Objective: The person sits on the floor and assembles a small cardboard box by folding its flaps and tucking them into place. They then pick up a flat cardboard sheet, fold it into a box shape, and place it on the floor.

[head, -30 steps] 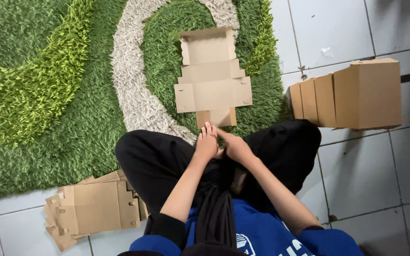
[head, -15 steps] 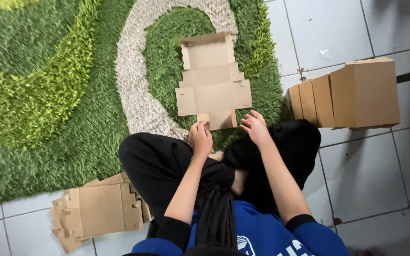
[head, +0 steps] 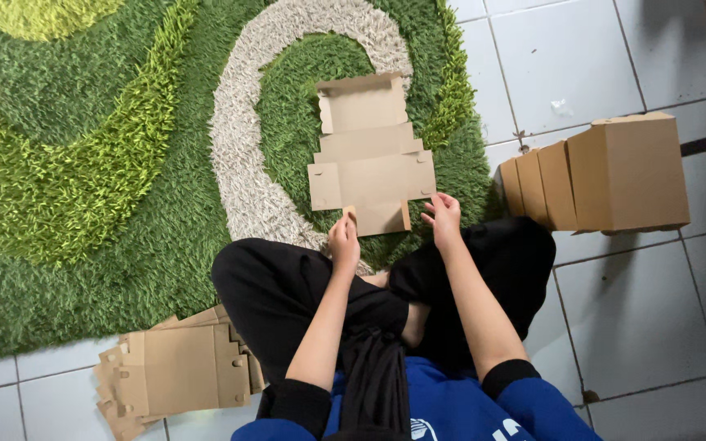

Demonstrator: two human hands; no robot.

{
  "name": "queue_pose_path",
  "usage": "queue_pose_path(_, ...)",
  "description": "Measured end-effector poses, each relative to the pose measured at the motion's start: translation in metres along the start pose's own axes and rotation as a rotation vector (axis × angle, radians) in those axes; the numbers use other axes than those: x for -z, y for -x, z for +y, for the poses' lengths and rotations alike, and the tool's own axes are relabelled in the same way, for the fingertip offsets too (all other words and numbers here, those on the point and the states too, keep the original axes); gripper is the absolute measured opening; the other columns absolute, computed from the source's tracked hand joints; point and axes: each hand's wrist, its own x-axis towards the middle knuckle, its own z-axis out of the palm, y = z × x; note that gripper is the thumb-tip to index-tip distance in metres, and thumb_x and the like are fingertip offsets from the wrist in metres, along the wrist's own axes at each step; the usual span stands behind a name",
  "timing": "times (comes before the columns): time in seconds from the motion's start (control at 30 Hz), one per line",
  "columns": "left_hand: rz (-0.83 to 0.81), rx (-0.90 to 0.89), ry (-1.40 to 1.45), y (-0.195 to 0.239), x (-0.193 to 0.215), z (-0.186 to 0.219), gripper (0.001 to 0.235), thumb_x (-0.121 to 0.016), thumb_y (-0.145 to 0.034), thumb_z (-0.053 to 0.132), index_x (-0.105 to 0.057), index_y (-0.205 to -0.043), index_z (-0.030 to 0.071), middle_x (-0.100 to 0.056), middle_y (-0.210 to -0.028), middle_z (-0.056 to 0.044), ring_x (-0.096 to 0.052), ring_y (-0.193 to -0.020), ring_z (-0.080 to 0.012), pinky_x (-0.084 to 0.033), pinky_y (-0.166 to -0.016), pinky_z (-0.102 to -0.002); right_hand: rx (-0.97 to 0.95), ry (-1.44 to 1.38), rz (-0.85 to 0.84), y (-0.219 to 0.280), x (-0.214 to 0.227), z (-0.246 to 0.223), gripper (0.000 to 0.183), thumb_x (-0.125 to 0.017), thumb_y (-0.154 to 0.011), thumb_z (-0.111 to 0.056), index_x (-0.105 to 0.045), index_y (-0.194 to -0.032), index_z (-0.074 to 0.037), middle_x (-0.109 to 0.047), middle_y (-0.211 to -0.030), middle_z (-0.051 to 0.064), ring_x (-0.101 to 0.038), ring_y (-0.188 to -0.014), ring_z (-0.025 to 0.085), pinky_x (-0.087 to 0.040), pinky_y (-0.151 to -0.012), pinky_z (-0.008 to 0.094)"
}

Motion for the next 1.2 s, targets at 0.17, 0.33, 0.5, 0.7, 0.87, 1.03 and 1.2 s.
queue_pose_path(0.17, -0.015, 0.015, -0.029, 0.008, 0.000, 0.008, 0.036, -0.053, -0.091, 0.029, -0.062, -0.125, 0.020, -0.053, -0.127, -0.014, -0.051, -0.123, -0.0316, -0.044, -0.103, -0.038, 0.137, 0.060, -0.028, 0.041, -0.013, -0.032, 0.044, -0.068, -0.087, -0.018, -0.044, -0.120, -0.004, -0.049, -0.111, 0.011, -0.062, -0.096, 0.023, -0.059, -0.071, 0.034)
queue_pose_path(0.33, -0.005, -0.003, -0.057, 0.007, -0.008, -0.004, 0.037, -0.056, -0.089, 0.029, -0.063, -0.125, 0.023, -0.053, -0.128, -0.011, -0.055, -0.119, -0.0291, -0.046, -0.100, -0.036, 0.154, 0.152, -0.026, 0.030, -0.005, -0.016, 0.062, -0.063, -0.084, -0.006, -0.033, -0.137, -0.004, -0.037, -0.134, 0.019, -0.053, -0.111, 0.030, -0.058, -0.077, 0.038)
queue_pose_path(0.5, -0.077, 0.046, -0.197, 0.007, -0.006, -0.005, 0.044, -0.054, -0.086, 0.039, -0.058, -0.129, 0.030, -0.046, -0.138, -0.005, -0.056, -0.118, -0.0290, -0.044, -0.102, -0.039, 0.173, 0.161, -0.033, 0.031, -0.007, -0.016, 0.056, -0.061, -0.080, 0.001, -0.044, -0.134, -0.004, -0.044, -0.126, 0.016, -0.059, -0.102, 0.027, -0.059, -0.071, 0.036)
queue_pose_path(0.7, -0.073, 0.025, -0.252, 0.011, 0.000, 0.006, 0.043, -0.054, -0.089, 0.041, -0.055, -0.131, 0.031, -0.049, -0.132, -0.003, -0.054, -0.120, -0.0290, -0.042, -0.101, -0.041, 0.327, 0.275, -0.094, 0.058, -0.013, -0.018, 0.056, -0.048, -0.078, 0.007, -0.056, -0.130, -0.011, -0.039, -0.127, 0.013, -0.057, -0.104, 0.024, -0.058, -0.073, 0.029)
queue_pose_path(0.87, -0.191, 0.026, -0.406, 0.022, 0.013, 0.033, 0.052, -0.052, -0.087, 0.039, -0.047, -0.138, 0.030, -0.036, -0.144, 0.001, -0.043, -0.123, -0.0310, -0.044, -0.096, -0.046, 0.573, 0.517, -0.401, 0.082, -0.024, -0.032, 0.071, -0.041, -0.068, 0.020, -0.057, -0.131, -0.009, -0.045, -0.136, 0.014, -0.042, -0.130, 0.030, -0.040, -0.107, 0.038)
queue_pose_path(1.03, -0.189, -0.225, -0.437, 0.034, 0.022, 0.057, 0.058, -0.058, -0.081, 0.017, -0.046, -0.137, 0.007, -0.034, -0.143, -0.014, -0.039, -0.125, -0.0350, -0.037, -0.104, -0.044, 0.824, 0.988, -0.614, 0.060, -0.023, 0.010, 0.078, -0.042, -0.066, 0.019, -0.046, -0.139, -0.007, -0.039, -0.147, 0.019, -0.037, -0.134, 0.035, -0.034, -0.111, 0.041)
queue_pose_path(1.2, -0.354, -0.450, -0.499, 0.041, 0.022, 0.067, 0.068, -0.050, -0.078, 0.005, -0.031, -0.143, -0.002, -0.019, -0.150, -0.028, -0.028, -0.136, -0.0450, -0.031, -0.110, -0.049, 0.857, 1.391, -0.622, 0.062, -0.019, 0.016, 0.087, -0.045, -0.062, 0.011, -0.032, -0.146, -0.007, -0.025, -0.155, 0.011, -0.030, -0.137, 0.038, -0.038, -0.108, 0.044)
